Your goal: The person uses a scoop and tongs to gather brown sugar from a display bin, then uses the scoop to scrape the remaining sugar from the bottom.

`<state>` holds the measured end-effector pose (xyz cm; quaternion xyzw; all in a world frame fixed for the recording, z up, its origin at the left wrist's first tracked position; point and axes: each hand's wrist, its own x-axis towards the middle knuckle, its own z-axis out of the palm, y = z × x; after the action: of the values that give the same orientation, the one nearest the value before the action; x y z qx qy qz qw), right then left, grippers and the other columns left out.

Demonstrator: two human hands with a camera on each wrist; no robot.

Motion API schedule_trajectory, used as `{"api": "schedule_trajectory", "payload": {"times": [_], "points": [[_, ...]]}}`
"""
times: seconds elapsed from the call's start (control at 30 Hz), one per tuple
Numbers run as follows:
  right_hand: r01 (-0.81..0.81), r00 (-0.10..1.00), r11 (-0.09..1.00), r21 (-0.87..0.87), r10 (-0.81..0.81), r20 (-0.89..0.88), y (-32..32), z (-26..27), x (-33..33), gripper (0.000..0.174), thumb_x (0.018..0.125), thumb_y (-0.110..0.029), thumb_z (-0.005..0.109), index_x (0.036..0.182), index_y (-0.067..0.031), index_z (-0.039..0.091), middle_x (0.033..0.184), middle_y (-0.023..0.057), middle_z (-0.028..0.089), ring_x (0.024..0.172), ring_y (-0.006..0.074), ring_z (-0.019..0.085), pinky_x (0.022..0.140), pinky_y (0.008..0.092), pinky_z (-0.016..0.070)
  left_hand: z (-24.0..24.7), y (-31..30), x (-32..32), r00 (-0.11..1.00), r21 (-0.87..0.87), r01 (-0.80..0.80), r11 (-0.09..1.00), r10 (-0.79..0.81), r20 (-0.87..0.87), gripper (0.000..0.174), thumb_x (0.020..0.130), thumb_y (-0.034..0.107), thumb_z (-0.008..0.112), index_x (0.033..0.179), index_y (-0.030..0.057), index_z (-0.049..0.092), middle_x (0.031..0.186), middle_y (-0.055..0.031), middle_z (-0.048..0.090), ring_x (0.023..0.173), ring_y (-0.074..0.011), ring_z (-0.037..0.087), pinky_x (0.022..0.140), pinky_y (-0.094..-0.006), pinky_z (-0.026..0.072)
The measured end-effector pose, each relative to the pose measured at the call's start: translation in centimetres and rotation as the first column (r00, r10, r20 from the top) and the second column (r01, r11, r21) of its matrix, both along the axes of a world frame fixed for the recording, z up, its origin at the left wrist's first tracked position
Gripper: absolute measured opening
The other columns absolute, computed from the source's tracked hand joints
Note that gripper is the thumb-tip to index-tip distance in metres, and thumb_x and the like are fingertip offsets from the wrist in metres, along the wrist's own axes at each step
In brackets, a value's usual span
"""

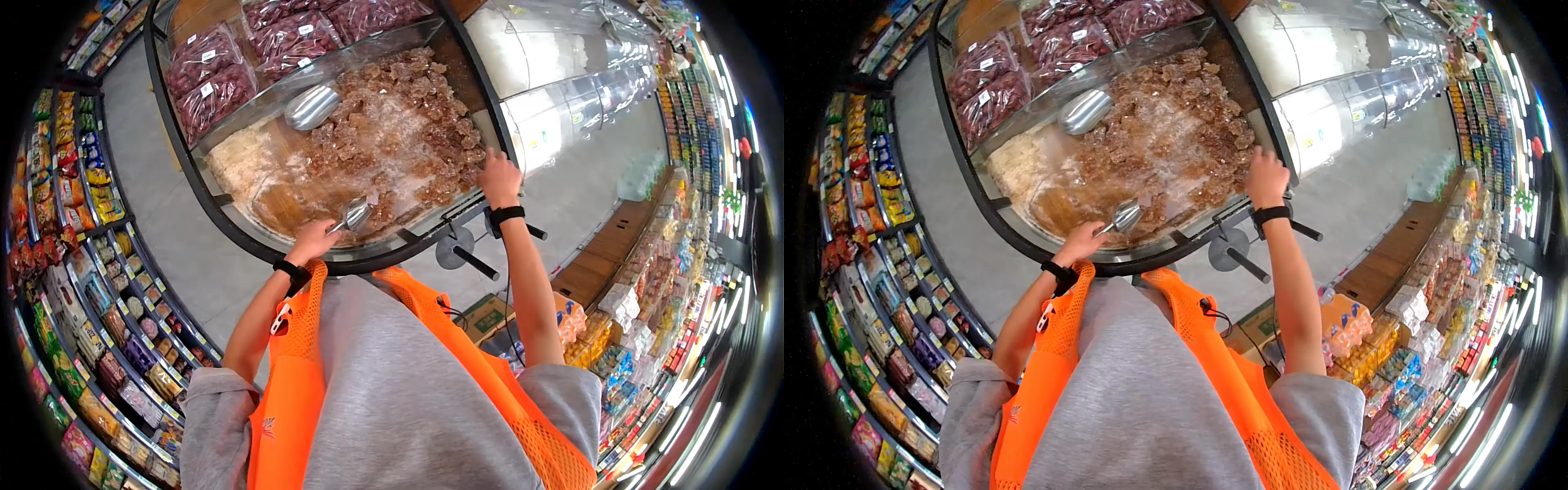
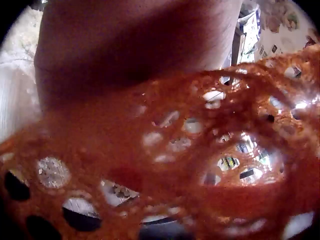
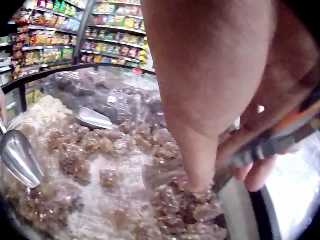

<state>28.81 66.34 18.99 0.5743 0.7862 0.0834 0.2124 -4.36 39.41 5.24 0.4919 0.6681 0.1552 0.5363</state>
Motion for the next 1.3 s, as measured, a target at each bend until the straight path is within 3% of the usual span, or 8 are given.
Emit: {"api": "schedule_trajectory", "payload": {"times": [0.2,0.33,0.77,0.87,0.97,1.03,1.23,1.3], "points": [[-0.228,0.973,0.967,-0.114,0.223,-0.053,-0.9,-7.9,-7.3,0.033,0.087,-0.021,0.069,0.117,-0.0098,0.062,0.101,0.0118,0.069,0.085,0.0294,0.071,0.068,0.0434,0.0586,-0.3,-0.9,0.1,0.998,0.051,-0.064,0.997,0.065,-0.013,0.031,0.089,0.033,0.063,0.106,0.0071,0.067,0.087,-0.0197,0.067,0.081,-0.0383,0.065,0.071,-0.0451,0.049],[-0.161,0.986,0.952,-0.259,0.169,0.006,0.9,-9.9,-9.6,0.006,0.084,-0.013,0.069,0.079,-0.0091,0.07,0.063,0.0065,0.062,0.07,0.0267,0.07,0.058,0.0382,0.0541,1.8,-1.1,0.2,0.993,-0.005,-0.116,0.993,0.116,-0.001,0.03,0.089,0.029,0.064,0.107,0.005,0.066,0.087,-0.0204,0.066,0.082,-0.0385,0.065,0.072,-0.0453,0.0491],[-0.101,0.994,0.971,0.217,0.108,-0.021,6.7,-3.9,-8.6,0.039,0.09,-0.022,0.064,0.123,-0.0033,0.055,0.103,0.012,0.066,0.087,0.028,0.071,0.063,0.0375,0.0573,1.3,-0.5,0.3,0.993,-0.016,-0.118,0.993,0.117,-0.024,0.031,0.089,0.029,0.062,0.11,0.0067,0.065,0.087,-0.0198,0.067,0.086,-0.0401,0.065,0.074,-0.0458,0.0497],[-0.193,0.979,0.975,-0.112,0.198,0.041,3.0,-3.9,-11.2,0.038,0.089,-0.019,0.064,0.122,-0.0029,0.059,0.109,0.0119,0.063,0.084,0.0273,0.07,0.058,0.0389,0.056,1.3,-0.5,-0.2,0.992,0.001,-0.126,0.992,0.126,-0.025,0.03,0.089,0.029,0.062,0.108,0.0055,0.065,0.086,-0.02,0.066,0.085,-0.0402,0.065,0.073,-0.0454,0.0494],[-0.089,0.993,0.983,-0.161,0.1,0.06,1.9,-13.1,-11.6,0.014,0.088,-0.017,0.067,0.083,-0.0043,0.069,0.074,0.0083,0.063,0.05,0.0169,0.055,0.043,0.032,0.0326,3.2,-0.2,-0.4,0.981,-0.005,-0.191,0.982,0.191,0.041,0.031,0.091,0.029,0.063,0.11,0.0038,0.065,0.09,-0.0198,0.067,0.086,-0.0388,0.065,0.074,-0.0433,0.0492],[-0.061,0.994,0.971,-0.23,0.081,0.079,2.2,-12.1,-12.0,0.011,0.086,-0.013,0.068,0.08,-0.004,0.067,0.066,0.0044,0.058,0.048,0.0157,0.05,0.043,0.0313,0.031,3.9,0.3,-1.0,0.993,-0.05,-0.119,0.992,0.118,-0.024,0.032,0.092,0.029,0.063,0.112,0.004,0.065,0.092,-0.0198,0.067,0.088,-0.0377,0.065,0.075,-0.0425,0.0492],[-0.071,0.996,0.938,-0.34,0.085,0.027,3.4,-8.7,-11.0,0.011,0.083,-0.02,0.071,0.089,-0.011,0.073,0.086,0.0082,0.072,0.079,0.0259,0.072,0.058,0.0374,0.0539,2.0,-0.6,-2.6,0.988,-0.106,-0.148,0.983,0.142,-0.063,0.033,0.091,0.029,0.064,0.115,0.0063,0.067,0.096,-0.0193,0.07,0.092,-0.0377,0.067,0.078,-0.0415,0.0505],[-0.127,0.99,0.977,-0.173,0.114,-0.081,3.7,-7.3,-9.8,0.013,0.084,-0.018,0.068,0.095,-0.0122,0.072,0.089,0.0088,0.073,0.085,0.0246,0.073,0.062,0.0381,0.0563,1.9,-0.9,-3.2,0.985,-0.072,-0.157,0.985,0.151,-0.08,0.034,0.09,0.029,0.064,0.115,0.0063,0.067,0.094,-0.0195,0.07,0.09,-0.0375,0.067,0.077,-0.0415,0.0504]]}}
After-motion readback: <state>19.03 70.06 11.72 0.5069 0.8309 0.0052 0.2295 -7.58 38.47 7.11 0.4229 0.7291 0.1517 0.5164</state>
